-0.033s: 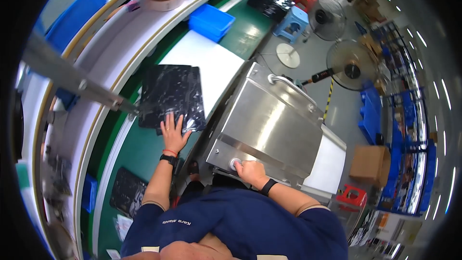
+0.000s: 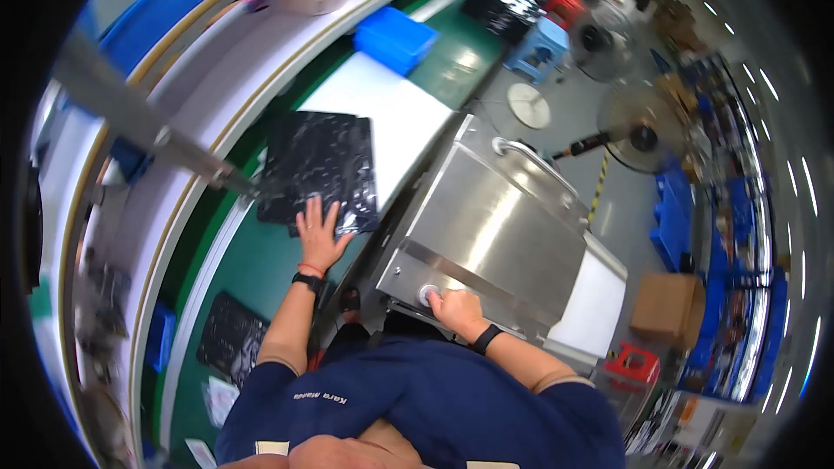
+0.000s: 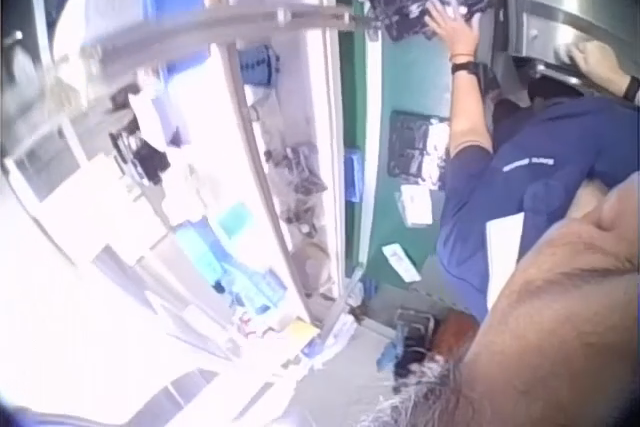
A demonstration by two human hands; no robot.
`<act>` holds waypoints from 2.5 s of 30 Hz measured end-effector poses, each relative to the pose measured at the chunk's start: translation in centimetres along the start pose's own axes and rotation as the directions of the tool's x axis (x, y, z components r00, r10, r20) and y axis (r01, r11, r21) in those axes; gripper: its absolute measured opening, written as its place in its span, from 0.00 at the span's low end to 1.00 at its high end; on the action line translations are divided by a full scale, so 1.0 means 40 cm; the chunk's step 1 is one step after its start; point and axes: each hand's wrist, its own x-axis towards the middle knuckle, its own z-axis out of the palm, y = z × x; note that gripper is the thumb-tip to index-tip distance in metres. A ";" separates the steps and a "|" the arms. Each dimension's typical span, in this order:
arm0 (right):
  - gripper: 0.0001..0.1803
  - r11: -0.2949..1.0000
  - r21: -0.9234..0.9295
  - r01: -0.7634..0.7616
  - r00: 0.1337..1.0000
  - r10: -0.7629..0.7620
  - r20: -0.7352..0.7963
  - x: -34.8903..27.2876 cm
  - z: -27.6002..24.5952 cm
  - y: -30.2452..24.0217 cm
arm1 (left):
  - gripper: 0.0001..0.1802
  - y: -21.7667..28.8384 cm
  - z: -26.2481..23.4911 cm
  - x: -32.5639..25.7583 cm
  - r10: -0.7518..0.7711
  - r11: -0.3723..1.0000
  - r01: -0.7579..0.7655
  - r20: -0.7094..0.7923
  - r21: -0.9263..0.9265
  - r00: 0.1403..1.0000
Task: Packing electronic components into plastic bags and using a vacuum sealer machine to seal them.
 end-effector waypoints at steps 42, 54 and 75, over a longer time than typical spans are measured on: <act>0.35 0.895 0.365 -0.255 0.923 0.338 -0.182 0.540 0.128 -0.302 | 0.06 -0.010 -0.613 -1.022 -0.678 0.713 0.693 -0.352 -0.101 0.646; 0.10 0.968 -0.150 -0.201 0.909 0.127 -0.398 0.493 0.087 -0.366 | 0.06 -0.108 -0.603 -0.923 -0.683 0.715 0.691 -0.321 -0.110 0.656; 0.18 0.958 0.158 -0.240 0.940 0.270 -0.210 0.478 0.124 -0.246 | 0.17 -0.211 -0.381 -1.012 -0.968 0.209 0.943 -0.188 -0.258 0.163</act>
